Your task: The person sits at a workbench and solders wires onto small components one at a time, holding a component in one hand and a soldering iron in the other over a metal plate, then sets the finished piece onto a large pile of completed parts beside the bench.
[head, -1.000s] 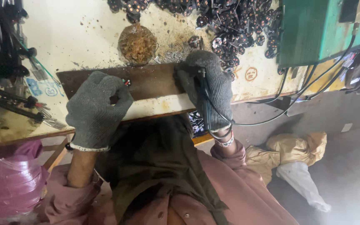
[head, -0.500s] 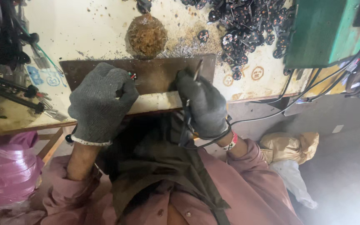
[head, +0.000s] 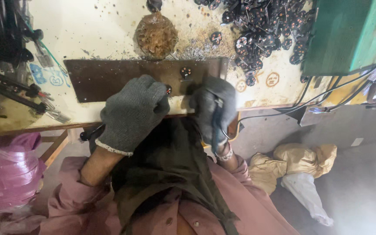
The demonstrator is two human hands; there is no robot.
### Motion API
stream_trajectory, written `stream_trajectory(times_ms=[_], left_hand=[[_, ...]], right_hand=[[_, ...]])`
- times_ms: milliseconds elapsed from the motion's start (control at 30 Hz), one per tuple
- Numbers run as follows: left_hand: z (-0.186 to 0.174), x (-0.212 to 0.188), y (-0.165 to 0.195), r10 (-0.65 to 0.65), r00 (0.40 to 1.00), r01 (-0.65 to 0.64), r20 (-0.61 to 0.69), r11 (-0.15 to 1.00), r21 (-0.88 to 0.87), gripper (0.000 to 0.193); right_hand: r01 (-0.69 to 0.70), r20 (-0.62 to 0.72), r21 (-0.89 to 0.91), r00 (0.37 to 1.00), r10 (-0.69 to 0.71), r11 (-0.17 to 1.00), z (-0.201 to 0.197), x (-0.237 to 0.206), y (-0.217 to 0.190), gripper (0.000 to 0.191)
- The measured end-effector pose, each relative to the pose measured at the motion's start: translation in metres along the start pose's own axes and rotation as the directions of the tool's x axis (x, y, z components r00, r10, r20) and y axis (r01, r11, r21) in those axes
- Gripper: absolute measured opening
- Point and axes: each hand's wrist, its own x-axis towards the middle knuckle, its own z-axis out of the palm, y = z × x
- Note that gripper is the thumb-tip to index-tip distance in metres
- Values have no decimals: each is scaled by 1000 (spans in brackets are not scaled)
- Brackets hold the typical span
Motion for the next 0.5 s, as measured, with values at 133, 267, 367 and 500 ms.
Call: stream_trajectory(times_ms=[133,267,367,500], left_hand=[[8,0,-5,-11,998,14,65,999,-37,12],[3,-8,-2,-22,994,28,106,998,-58,27],[-16,-21,6,89,978,-36,-188,963,268,36],[-45,-23,3,-141,960,42,240,926,376,40]], right_hand=[[-130,137,-252,976,168,959,6,-3,10,9],[22,212,28,977,-28,999,11,2,-3,17],[75,55,126,995,-82,989,14,10,-13,28],[92,-52,161,995,-84,983,10,12,-4,32]])
